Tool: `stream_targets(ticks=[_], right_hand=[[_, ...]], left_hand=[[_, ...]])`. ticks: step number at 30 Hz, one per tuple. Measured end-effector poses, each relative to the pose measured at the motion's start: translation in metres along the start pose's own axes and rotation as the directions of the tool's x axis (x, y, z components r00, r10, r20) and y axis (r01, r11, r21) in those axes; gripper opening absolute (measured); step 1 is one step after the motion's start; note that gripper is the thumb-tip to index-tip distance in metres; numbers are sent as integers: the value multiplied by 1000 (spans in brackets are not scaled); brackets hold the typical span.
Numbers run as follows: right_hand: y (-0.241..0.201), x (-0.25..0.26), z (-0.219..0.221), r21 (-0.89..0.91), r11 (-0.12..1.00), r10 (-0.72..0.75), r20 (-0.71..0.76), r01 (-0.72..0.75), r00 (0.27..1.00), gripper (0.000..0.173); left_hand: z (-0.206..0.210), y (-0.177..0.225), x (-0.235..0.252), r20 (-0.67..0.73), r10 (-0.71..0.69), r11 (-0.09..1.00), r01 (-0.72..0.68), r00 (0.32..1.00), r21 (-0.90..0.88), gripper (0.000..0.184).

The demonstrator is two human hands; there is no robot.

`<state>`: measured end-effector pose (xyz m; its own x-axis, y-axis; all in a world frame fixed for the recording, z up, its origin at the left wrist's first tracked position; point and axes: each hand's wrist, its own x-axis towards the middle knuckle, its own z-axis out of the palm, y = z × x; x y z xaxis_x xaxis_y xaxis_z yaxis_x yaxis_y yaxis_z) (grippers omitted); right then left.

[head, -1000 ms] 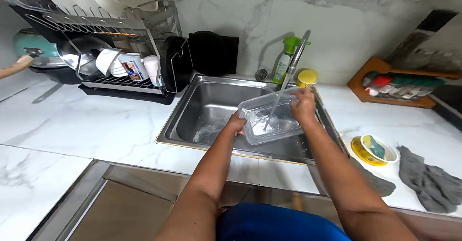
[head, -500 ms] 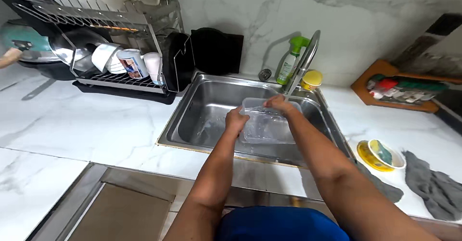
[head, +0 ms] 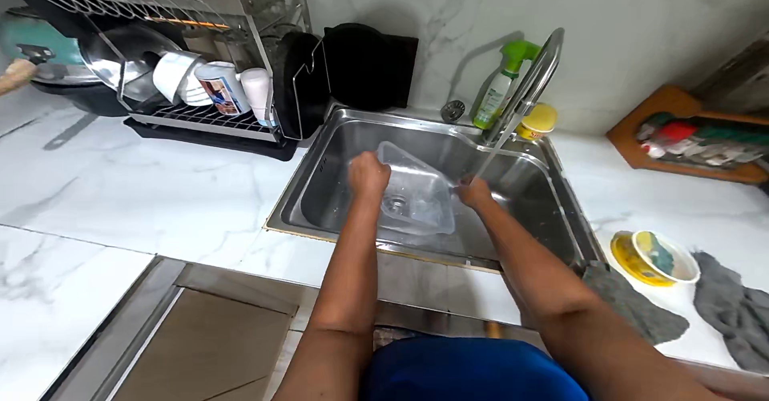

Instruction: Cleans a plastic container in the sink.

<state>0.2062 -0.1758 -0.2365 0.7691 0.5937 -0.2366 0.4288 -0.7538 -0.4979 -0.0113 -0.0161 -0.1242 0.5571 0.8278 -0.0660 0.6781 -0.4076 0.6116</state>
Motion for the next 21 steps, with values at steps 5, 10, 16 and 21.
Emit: stream_targets(ticks=[5,10,16,21], right_hand=[[23,-15,12,275,885,206,490,-375,847,57],[11,-21,-2,104,949,222,450,-298,865,48],[3,-43,-73,-117,978,197,216,-175,956,33],[-65,-94,-126,-252,958,-172,-113,139,979,46]], left_hand=[[-18,2,26,78,-106,992,100,991,77,40],[-16,0,48,237,-187,982,180,954,49,32],[19,-27,53,433,-218,956,280,875,-84,18],[27,-7,-48,386,-75,962,169,920,-216,27]])
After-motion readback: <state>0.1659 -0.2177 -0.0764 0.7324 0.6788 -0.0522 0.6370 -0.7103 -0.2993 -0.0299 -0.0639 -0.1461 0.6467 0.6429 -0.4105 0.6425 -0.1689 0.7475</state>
